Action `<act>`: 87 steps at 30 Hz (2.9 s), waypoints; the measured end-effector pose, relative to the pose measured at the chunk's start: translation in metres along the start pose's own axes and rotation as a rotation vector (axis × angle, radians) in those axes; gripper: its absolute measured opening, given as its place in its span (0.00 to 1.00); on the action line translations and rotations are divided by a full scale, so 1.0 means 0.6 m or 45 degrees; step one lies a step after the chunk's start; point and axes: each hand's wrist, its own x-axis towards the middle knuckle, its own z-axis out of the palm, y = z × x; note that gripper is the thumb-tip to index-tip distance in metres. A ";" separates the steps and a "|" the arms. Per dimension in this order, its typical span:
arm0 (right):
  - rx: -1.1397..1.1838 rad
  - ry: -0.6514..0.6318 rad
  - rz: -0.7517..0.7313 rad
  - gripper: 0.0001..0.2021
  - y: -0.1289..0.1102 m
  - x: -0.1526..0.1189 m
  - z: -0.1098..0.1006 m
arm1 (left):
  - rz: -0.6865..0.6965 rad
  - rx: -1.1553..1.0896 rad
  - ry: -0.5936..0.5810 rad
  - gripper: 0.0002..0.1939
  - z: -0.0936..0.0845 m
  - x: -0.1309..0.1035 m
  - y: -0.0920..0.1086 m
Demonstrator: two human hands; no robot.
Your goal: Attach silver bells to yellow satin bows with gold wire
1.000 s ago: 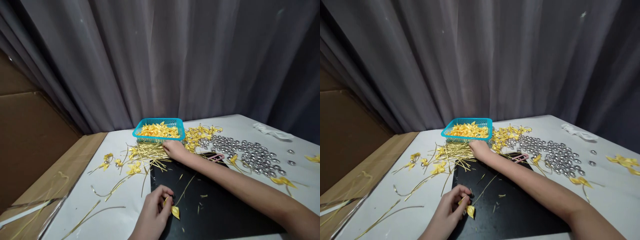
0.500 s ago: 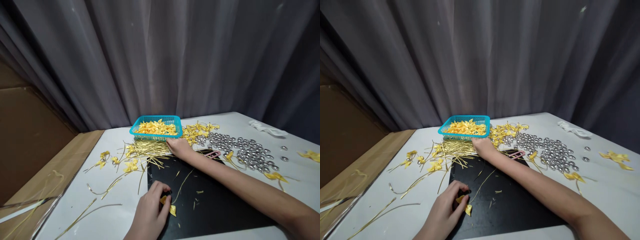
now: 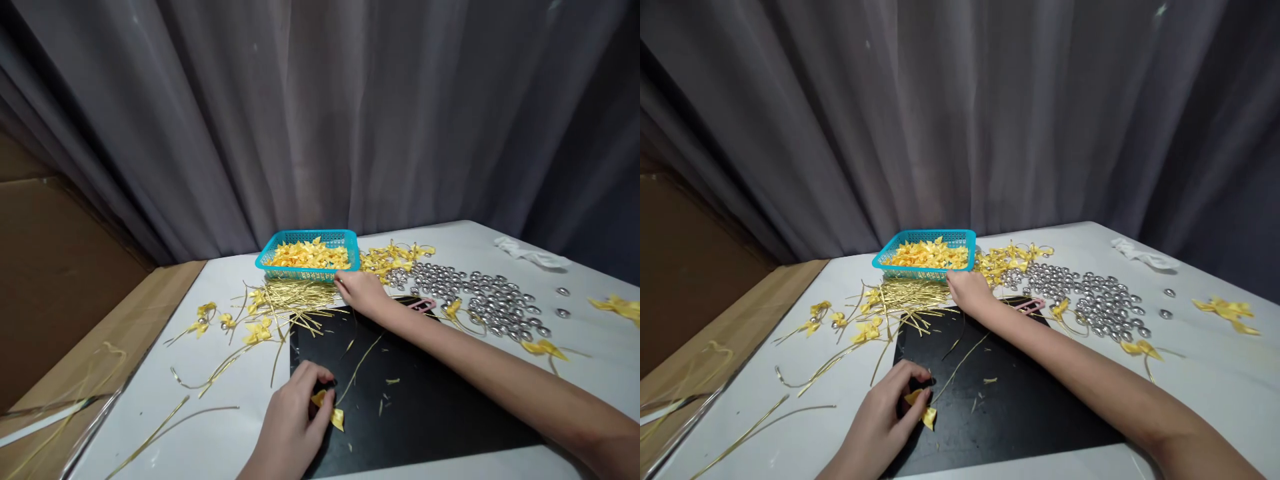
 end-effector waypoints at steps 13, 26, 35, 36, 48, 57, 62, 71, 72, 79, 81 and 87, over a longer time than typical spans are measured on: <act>-0.031 -0.037 -0.155 0.13 0.004 0.027 0.019 | 0.012 -0.010 -0.001 0.08 -0.001 0.000 0.001; 0.350 0.516 -0.186 0.12 0.003 -0.102 -0.024 | -0.394 -1.103 0.204 0.30 0.001 0.075 0.051; 0.816 0.703 -0.104 0.10 0.035 -0.238 0.016 | -0.227 -1.477 0.006 0.12 0.058 0.090 0.097; 0.968 0.645 -0.027 0.09 0.038 -0.242 0.016 | -0.242 -1.480 0.013 0.12 0.062 0.088 0.097; 1.850 0.292 0.480 0.26 0.055 -0.239 0.001 | -0.504 -1.588 -0.133 0.16 0.097 0.066 0.103; 2.289 0.020 0.493 0.20 0.048 -0.241 0.008 | -0.493 -1.820 -0.232 0.19 0.118 0.064 0.095; 2.525 -0.082 0.448 0.13 0.044 -0.241 0.004 | -0.602 -1.854 -0.097 0.20 0.110 0.067 0.097; 2.771 -0.328 0.595 0.15 0.051 -0.240 0.012 | -0.792 -2.093 -0.072 0.14 0.097 0.075 0.089; 2.768 -0.341 0.597 0.15 0.051 -0.240 0.014 | -0.787 -2.129 -0.083 0.16 0.096 0.075 0.088; 2.709 -0.414 0.583 0.14 0.046 -0.241 0.015 | -0.801 -2.190 -0.030 0.15 0.096 0.083 0.087; 2.694 -0.414 0.586 0.14 0.047 -0.241 0.015 | -0.790 -2.168 -0.009 0.13 0.097 0.084 0.087; 2.679 -0.384 0.593 0.13 0.049 -0.242 0.011 | -0.850 -2.179 0.020 0.09 0.096 0.083 0.086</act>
